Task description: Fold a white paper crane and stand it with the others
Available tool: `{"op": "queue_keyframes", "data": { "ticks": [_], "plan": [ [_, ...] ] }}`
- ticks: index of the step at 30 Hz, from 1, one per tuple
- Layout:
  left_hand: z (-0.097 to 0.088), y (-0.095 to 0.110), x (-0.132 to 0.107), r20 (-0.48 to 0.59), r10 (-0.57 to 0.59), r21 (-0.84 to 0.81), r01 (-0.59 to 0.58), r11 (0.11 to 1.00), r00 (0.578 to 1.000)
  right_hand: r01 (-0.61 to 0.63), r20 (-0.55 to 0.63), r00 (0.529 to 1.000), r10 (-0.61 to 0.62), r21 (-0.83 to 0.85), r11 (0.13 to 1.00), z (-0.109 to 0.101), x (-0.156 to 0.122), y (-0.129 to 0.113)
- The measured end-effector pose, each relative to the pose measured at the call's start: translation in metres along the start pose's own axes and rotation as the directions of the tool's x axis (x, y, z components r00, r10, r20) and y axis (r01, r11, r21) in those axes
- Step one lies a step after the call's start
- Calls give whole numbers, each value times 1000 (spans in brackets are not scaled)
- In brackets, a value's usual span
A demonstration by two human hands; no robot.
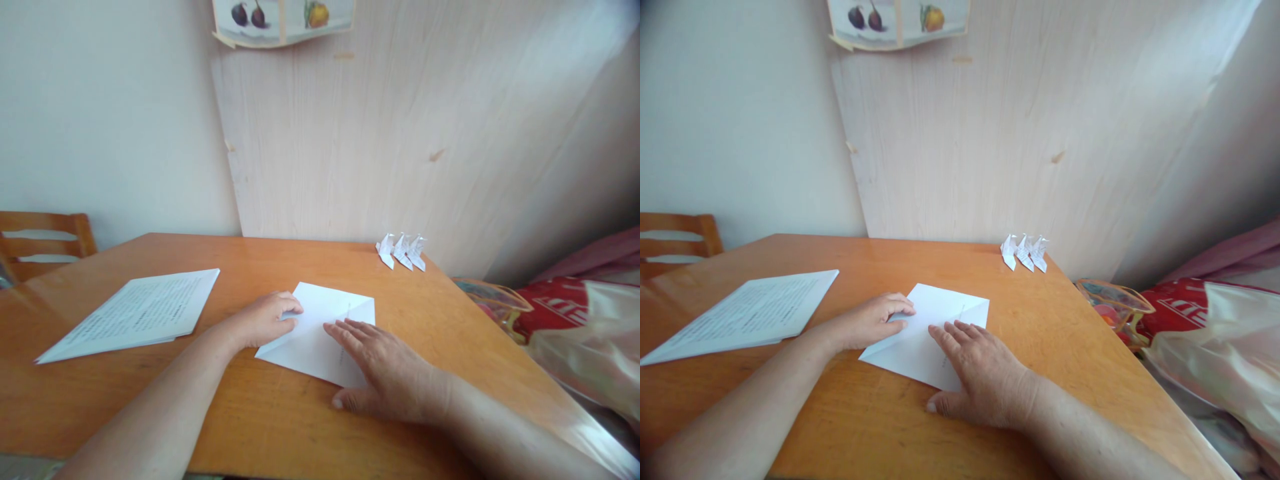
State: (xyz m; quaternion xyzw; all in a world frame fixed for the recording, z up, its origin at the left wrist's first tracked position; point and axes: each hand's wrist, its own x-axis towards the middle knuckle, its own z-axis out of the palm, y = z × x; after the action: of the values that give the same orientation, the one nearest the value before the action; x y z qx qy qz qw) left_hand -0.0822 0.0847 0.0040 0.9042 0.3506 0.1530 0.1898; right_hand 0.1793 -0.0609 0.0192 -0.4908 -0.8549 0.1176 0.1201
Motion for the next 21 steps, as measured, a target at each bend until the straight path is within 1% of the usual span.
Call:
{"op": "queue_keyframes", "data": {
  "ticks": [6,9,12,15,16,18,21],
  "plan": [
    [0,0,0,4,11,23,-11,1000,1000,-3,28,1000,3,-17,1000,-1,2,-1],
    [0,0,0,12,3,19,-3,1000,1000,10,14,1000,-10,-12,1000,-4,2,-3],
    [-2,2,1,21,-6,-18,6,1000,1000,-2,-15,1000,2,4,1000,-10,1,-6],
    [-7,8,1,53,-19,-84,24,996,998,-44,-37,998,45,16,999,-15,0,-7],
    [-10,11,0,67,-40,-128,48,991,997,-53,-46,997,54,26,998,-16,0,-6],
    [-14,15,-2,75,-125,-248,140,959,989,-52,-58,997,55,60,997,-17,2,-3],
    [-18,16,-5,58,-288,-428,284,858,956,-64,-77,994,74,134,989,-16,6,6]
  ]
}}
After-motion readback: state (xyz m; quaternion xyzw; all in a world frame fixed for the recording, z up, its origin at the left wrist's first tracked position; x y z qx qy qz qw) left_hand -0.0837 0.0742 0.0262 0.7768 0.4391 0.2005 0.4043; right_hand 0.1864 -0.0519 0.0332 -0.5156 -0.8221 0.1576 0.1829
